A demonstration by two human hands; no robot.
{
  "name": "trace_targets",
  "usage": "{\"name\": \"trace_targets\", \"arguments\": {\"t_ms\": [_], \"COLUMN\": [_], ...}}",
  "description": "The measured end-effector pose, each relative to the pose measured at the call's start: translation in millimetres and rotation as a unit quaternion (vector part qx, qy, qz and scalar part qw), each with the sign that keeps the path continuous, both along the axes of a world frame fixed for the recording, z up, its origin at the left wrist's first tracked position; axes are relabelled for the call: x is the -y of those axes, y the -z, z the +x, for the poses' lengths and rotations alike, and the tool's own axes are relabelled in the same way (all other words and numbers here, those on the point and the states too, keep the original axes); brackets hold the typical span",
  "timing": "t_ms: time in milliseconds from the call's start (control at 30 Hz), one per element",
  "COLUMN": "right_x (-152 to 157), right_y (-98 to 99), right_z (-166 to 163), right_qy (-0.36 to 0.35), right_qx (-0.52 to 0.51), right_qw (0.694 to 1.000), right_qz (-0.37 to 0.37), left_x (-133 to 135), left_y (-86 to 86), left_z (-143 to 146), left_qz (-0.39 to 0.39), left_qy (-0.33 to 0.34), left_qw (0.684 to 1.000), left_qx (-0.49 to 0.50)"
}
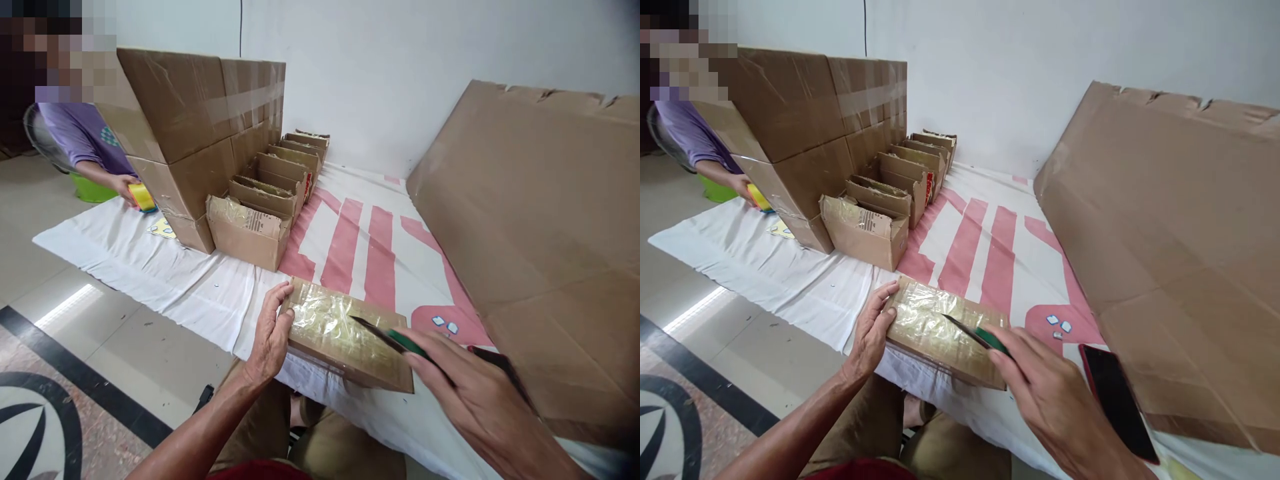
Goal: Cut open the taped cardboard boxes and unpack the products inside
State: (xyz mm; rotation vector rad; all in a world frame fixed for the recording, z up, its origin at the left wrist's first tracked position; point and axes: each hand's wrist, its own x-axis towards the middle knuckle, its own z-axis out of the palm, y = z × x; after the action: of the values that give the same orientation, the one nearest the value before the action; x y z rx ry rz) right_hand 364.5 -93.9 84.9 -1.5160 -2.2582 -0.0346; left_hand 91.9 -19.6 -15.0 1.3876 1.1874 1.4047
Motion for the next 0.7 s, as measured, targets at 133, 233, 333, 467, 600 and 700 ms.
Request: {"name": "trace_targets", "arguments": {"t_ms": [133, 233, 333, 467, 600, 700], "right_x": [-49.3, -65.3, -72.0, -76.0, -77.6, -79.0], "right_y": [-12.4, -7.3, -8.7, -21.2, -34.8, -43.0], "right_z": [-54.3, -65.3, -72.5, -85.6, -94.7, -98.6], "right_qy": [-0.075, -0.068, -0.052, -0.012, -0.013, -0.044], "right_qx": [0.065, 0.132, 0.174, 0.216, 0.281, 0.333], "right_qw": [0.995, 0.988, 0.976, 0.957, 0.933, 0.915], "right_qz": [-0.012, -0.053, -0.123, -0.195, -0.227, -0.222], "left_x": [-1.0, -2.6, -2.8, -2.2, -2.4, -2.4], "left_y": [5.2, 7.3, 7.2, 6.3, 7.0, 6.8], "left_z": [0.9, 0.9, 1.0, 1.4, 0.9, 0.6], "left_qz": [0.009, 0.018, 0.020, 0.012, 0.008, 0.004], "left_qy": [0.003, 0.005, 0.003, 0.004, 0.000, -0.013], "left_qw": [1.000, 1.000, 1.000, 1.000, 1.000, 1.000], "left_qx": [0.005, 0.005, -0.003, -0.009, -0.008, -0.016]}}
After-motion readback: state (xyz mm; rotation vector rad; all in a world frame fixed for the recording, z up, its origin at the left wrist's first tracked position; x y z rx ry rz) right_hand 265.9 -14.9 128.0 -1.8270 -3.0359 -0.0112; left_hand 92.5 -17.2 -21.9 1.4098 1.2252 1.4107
